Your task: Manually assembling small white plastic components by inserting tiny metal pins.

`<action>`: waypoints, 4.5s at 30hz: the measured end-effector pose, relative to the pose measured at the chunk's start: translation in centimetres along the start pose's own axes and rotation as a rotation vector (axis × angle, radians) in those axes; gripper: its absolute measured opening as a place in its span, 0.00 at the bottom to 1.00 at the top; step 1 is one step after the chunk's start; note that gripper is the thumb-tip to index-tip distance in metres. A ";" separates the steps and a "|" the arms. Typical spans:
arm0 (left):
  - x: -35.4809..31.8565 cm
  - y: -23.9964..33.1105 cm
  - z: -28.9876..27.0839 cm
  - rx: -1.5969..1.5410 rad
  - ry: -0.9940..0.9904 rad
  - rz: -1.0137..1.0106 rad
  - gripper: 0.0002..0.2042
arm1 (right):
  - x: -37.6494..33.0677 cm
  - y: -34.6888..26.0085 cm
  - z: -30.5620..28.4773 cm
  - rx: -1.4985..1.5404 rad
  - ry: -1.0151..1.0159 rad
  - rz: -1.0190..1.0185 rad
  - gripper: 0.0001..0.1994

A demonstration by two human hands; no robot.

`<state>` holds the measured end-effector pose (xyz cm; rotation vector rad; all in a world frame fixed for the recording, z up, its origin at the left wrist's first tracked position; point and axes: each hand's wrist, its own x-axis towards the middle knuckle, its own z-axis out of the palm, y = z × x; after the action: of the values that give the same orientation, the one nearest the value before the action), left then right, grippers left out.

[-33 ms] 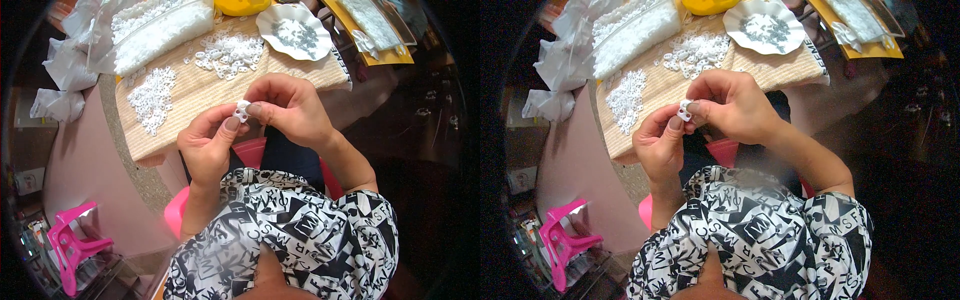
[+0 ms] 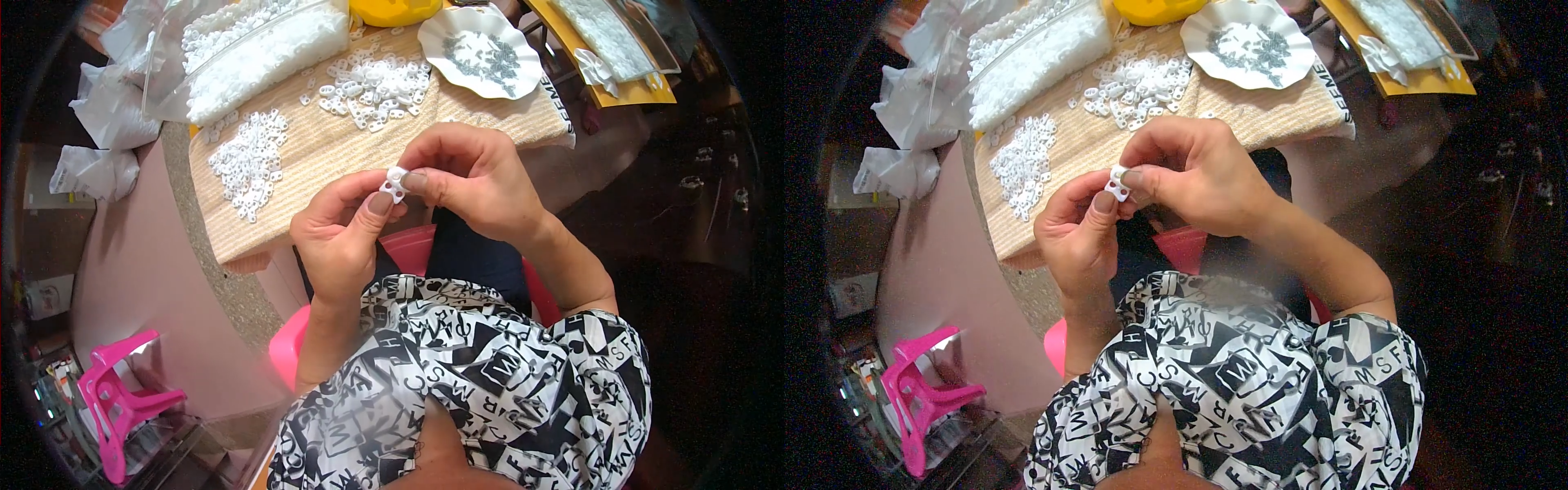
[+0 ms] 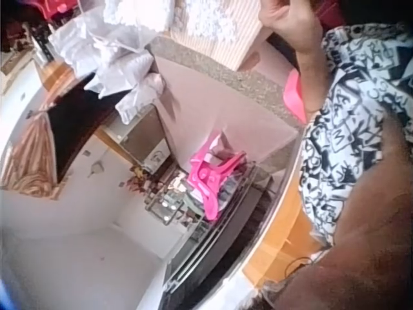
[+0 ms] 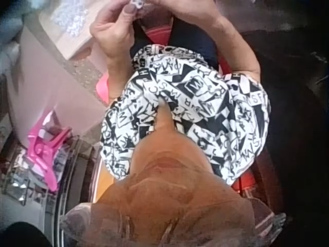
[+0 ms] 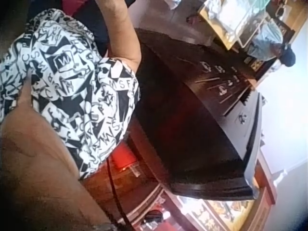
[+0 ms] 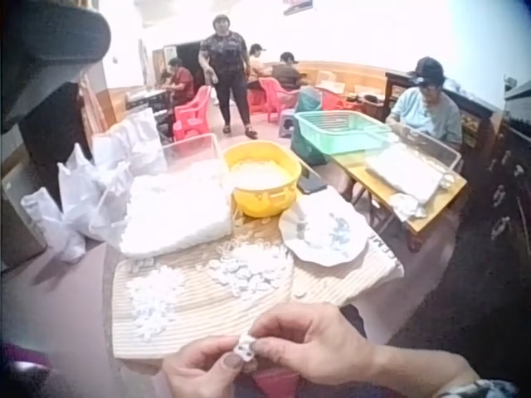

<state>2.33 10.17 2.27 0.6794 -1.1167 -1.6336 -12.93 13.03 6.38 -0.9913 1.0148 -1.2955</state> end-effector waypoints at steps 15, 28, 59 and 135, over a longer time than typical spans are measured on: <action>0.5 -1.9 0.0 -0.026 -0.157 0.417 0.12 | -0.5 0.5 0.0 -0.049 -0.029 -0.038 0.03; 0.2 -2.4 0.2 -0.051 -0.170 0.448 0.10 | -1.0 0.7 0.1 -0.111 -0.075 -0.097 0.02; 2.2 -2.8 -1.9 -0.288 -0.066 0.072 0.14 | 3.1 0.5 -0.9 -0.093 0.034 0.069 0.07; 2.0 -0.2 -0.6 -0.220 -0.004 -0.121 0.09 | 3.0 0.6 -1.9 -0.087 -0.061 0.041 0.09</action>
<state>2.13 8.09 2.02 0.6094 -0.8958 -1.8292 -14.58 10.03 5.21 -1.0646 1.0463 -1.1888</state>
